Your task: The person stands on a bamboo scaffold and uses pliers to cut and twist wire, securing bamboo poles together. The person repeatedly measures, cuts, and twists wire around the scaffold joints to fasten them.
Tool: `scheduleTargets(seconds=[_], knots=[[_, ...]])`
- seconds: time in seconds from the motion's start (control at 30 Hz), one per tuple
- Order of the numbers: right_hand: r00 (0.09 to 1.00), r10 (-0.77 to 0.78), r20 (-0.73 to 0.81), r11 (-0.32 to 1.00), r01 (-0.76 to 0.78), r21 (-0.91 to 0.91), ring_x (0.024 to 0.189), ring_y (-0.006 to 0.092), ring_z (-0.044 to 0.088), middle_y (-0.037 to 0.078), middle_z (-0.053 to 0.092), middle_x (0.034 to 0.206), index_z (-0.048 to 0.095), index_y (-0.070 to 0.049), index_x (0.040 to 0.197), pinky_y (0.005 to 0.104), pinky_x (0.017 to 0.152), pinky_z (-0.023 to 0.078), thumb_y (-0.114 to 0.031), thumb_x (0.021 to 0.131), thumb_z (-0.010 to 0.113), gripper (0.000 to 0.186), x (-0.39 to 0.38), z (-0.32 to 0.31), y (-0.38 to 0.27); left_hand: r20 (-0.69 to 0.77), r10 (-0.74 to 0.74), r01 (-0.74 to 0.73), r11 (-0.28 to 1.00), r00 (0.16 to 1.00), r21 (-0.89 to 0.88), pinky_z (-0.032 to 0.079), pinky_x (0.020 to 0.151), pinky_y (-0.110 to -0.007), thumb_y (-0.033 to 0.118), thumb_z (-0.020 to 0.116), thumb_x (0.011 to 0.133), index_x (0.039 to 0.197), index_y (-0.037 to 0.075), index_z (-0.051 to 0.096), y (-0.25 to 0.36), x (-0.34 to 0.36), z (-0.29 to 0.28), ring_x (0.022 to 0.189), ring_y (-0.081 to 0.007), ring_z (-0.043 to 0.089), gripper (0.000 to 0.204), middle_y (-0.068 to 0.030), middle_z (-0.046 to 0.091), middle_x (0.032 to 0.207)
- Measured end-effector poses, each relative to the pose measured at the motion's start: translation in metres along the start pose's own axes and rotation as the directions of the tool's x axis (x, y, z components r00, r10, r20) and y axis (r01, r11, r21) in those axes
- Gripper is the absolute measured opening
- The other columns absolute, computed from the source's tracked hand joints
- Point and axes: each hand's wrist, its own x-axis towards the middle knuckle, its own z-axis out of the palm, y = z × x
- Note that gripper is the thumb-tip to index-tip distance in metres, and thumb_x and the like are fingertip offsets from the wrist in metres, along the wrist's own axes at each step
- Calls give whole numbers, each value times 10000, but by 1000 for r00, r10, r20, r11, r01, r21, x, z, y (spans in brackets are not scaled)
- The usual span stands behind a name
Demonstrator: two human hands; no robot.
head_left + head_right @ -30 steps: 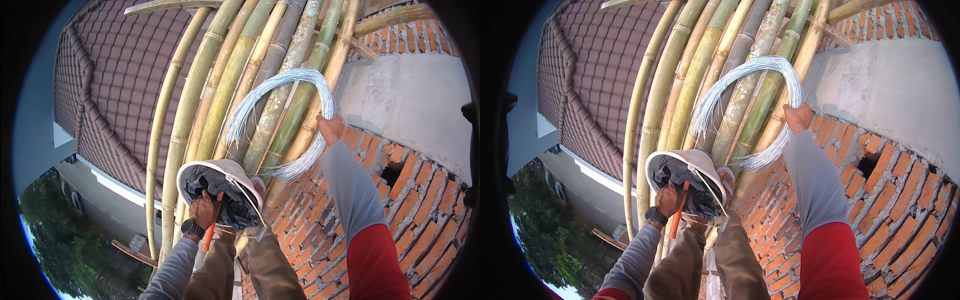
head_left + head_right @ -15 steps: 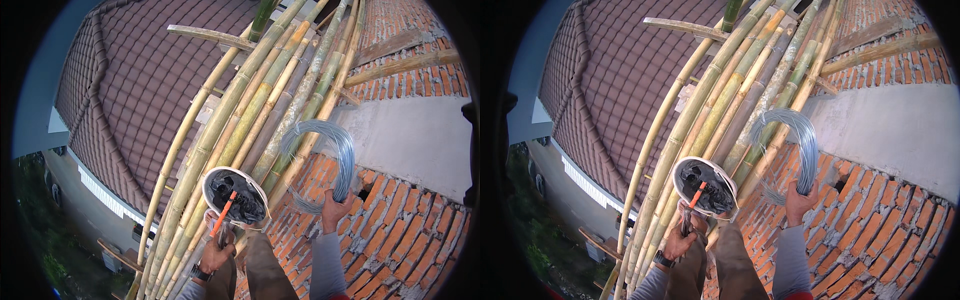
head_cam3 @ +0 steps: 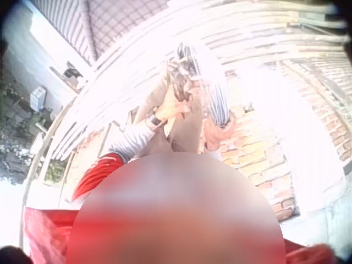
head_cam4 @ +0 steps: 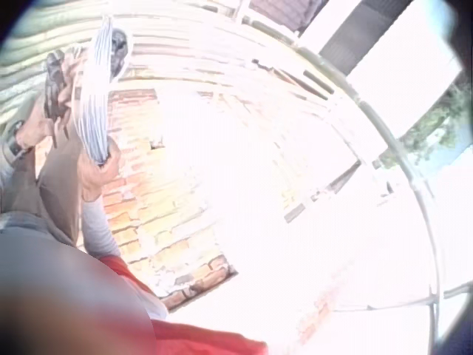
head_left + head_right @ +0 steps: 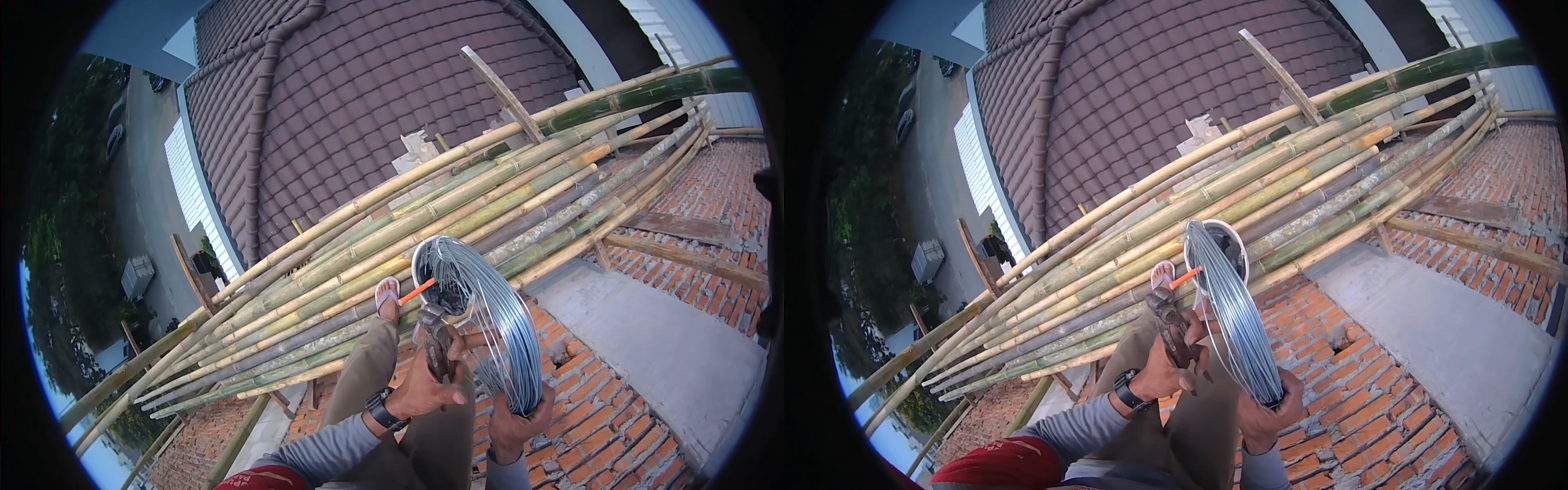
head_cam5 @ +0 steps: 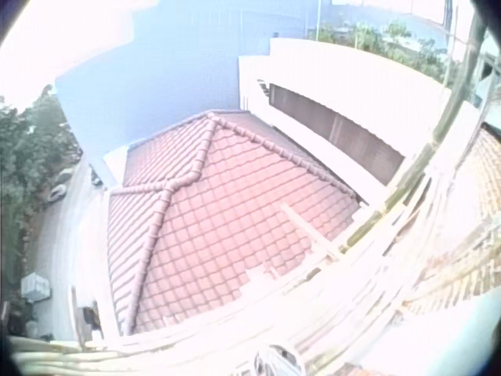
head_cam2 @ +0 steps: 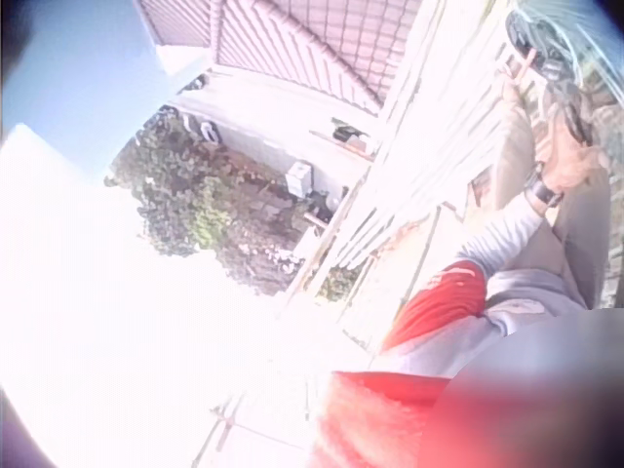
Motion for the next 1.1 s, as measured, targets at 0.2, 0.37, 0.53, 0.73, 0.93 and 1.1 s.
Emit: scheduleTargets(seconds=[0.2, 0.37, 0.53, 0.73, 0.93, 1.1], knots=[[914, -337, 226, 890, 230, 394, 732, 341, 695, 160, 696, 898, 571, -30, 1072, 408, 653, 549, -149, 807, 839, 395, -28, 64, -57, -475, 222, -258, 966, 851, -10, 610, 857, -357, 716, 782, 747, 1427, -9, 462, 74, -71, -8, 1113, -275, 690, 1045, -231, 641, 1317], [720, -526, 453, 799, 235, 554, 824, 372, 682, 153, 687, 947, 576, -44, 1093, 438, 737, 542, -107, 771, 828, 414, -57, 74, -69, -767, 89, -212, 975, 636, -63, 531, 601, -215, 443, 819, 866, 1187, -14, 645, 107, -158, -1, 883, -146, 733, 585, -118, 746, 1044], [417, -651, 634, 754, 262, 603, 913, 388, 655, 174, 647, 1012, 561, -31, 1133, 449, 813, 519, -82, 744, 832, 477, -70, 58, -76, -867, 139, -408, 909, 478, -79, 402, 478, -173, 248, 749, 960, 1144, 52, 639, 92, -227, 29, 744, -48, 650, 291, -86, 752, 1056], [-3, -710, 704, 671, 299, 678, 1022, 396, 602, 195, 585, 1154, 502, -39, 1268, 466, 876, 492, -188, 745, 858, 650, -78, 48, -117, -938, 157, -592, 804, 309, -60, 404, 480, -170, 263, 731, 975, 1358, 76, 566, 69, -294, 51, 865, -70, 698, 457, -62, 738, 1101], [-299, -799, 522, 438, 304, 846, 1253, 410, 464, 245, 469, 1327, 396, 0, 1387, 536, 1046, 371, -367, 665, 869, 938, -109, 36, -217, -976, 200, -759, 649, 91, 63, 373, 466, -167, 284, 720, 983, 1216, 113, 609, 68, -367, 39, 812, -40, 675, 310, -35, 743, 1029], [-725, -516, 456, 452, 222, 864, 1099, 368, 545, 206, 509, 1167, 464, -5, 1269, 455, 908, 470, -226, 779, 791, 630, -181, 24, -329, -978, 208, -816, 565, 2, 119, 397, 485, -165, 307, 644, 1027, 1421, 91, 525, 68, -439, -2, 823, -54, 655, 465, -88, 729, 1084]])
